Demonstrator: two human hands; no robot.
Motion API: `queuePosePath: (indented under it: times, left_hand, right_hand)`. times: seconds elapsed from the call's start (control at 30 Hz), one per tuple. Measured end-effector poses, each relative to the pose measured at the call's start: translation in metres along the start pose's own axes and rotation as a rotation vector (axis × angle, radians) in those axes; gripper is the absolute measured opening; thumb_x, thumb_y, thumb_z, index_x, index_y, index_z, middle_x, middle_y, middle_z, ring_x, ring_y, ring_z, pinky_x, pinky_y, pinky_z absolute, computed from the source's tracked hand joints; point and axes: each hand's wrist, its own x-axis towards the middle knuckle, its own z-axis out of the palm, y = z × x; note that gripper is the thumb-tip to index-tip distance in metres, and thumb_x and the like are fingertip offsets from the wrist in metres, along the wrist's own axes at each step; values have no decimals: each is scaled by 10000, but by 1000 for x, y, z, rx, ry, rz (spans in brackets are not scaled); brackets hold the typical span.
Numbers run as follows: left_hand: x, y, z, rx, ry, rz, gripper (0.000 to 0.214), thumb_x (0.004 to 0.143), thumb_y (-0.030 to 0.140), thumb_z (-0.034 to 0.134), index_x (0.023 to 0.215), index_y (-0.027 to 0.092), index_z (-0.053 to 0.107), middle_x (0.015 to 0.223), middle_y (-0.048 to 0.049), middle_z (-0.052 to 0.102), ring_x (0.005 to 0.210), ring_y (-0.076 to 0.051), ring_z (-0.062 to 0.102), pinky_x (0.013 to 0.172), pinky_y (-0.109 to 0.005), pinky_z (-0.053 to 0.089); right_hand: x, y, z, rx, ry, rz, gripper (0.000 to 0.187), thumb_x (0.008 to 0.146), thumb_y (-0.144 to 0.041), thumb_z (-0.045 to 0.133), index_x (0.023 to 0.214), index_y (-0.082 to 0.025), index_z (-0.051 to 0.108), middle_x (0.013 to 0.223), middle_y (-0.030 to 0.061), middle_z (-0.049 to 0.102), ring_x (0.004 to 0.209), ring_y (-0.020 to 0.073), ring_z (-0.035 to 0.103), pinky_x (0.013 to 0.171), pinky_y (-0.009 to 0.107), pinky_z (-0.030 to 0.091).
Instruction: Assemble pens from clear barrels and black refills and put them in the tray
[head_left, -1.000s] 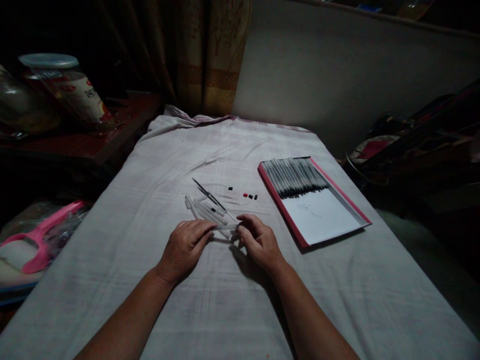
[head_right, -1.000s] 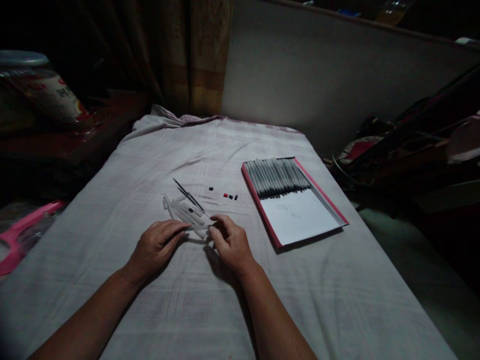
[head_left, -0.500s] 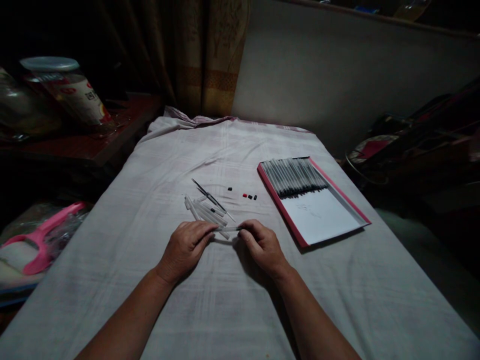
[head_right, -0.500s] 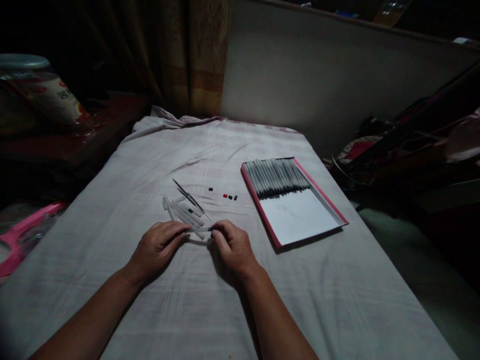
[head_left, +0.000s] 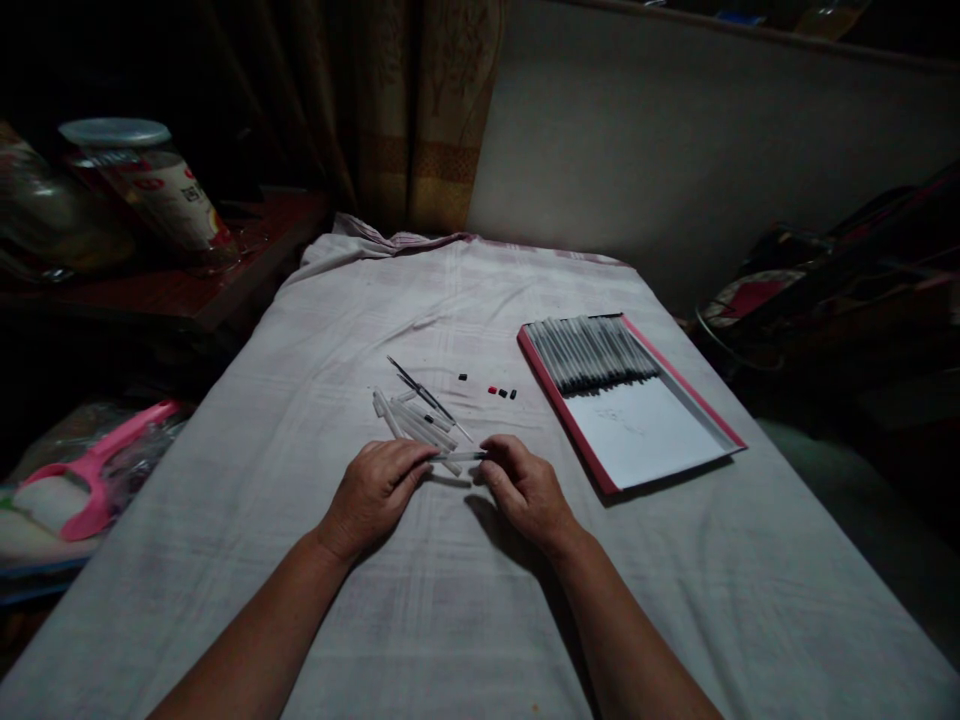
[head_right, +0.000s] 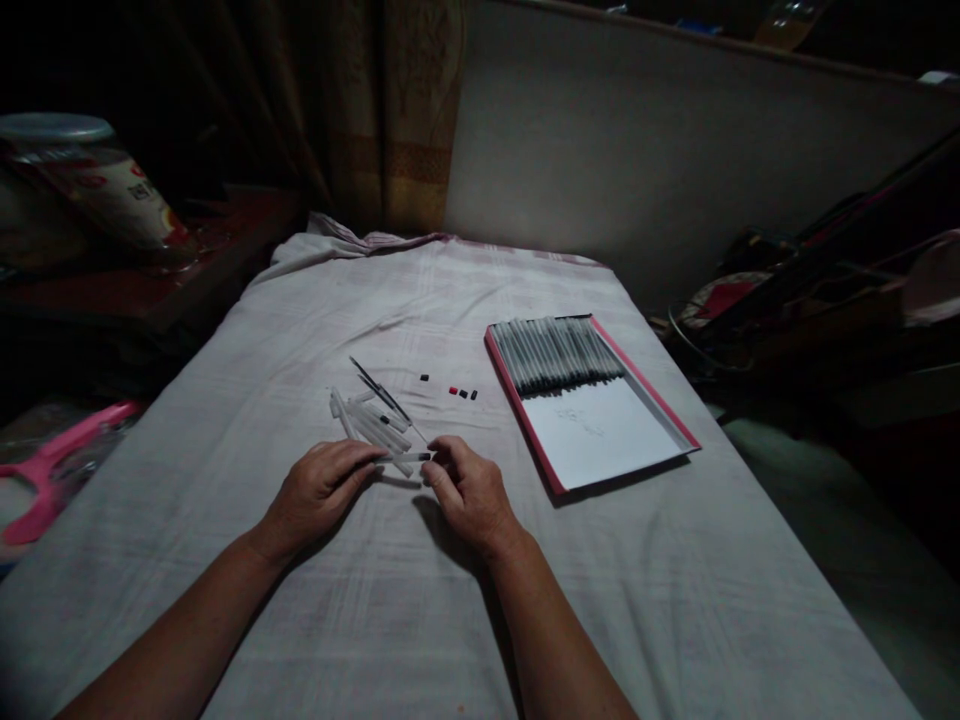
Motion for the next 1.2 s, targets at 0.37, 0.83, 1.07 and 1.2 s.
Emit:
queuePosePath:
  times: [0.37, 0.83, 1.07, 1.2]
  left_hand:
    - [1, 2, -2, -10, -9, 0, 182, 939, 263, 553, 1070, 211, 668, 965, -47, 747, 878, -176, 694, 776, -310, 497]
    - [1, 7, 2, 4, 28, 61, 185, 909, 225, 581, 1068, 223, 677, 956, -53, 750, 858, -175, 693, 768, -314, 508]
    - [8, 16, 6, -23, 32, 73, 252, 900, 166, 546, 1105, 226, 679, 961, -65, 748, 869, -180, 695, 774, -324, 517]
    - [13, 20, 6, -37, -2, 106, 239, 909, 183, 541, 1103, 221, 675, 967, -67, 753, 871, -183, 702, 772, -326, 514]
  right_hand:
    - [0, -1, -1, -99, -27, -58, 183, 928, -283, 443, 941, -211, 611, 790, 21, 662, 699, 146, 620, 665, 234, 451]
    - [-3, 1, 1, -69, 33, -37, 296, 929, -353, 399, 707, -216, 538, 618, -12, 552, 579, 132, 526, 583, 229, 382]
    - [-8, 2, -6, 51, 26, 44, 321, 946, -400, 372, 745, -217, 543, 604, -20, 568, 558, 129, 535, 563, 226, 391]
    - [-11, 3, -12, 20, 55, 15, 328, 929, -388, 414, 676, -217, 534, 583, -21, 548, 559, 129, 531, 573, 231, 394]
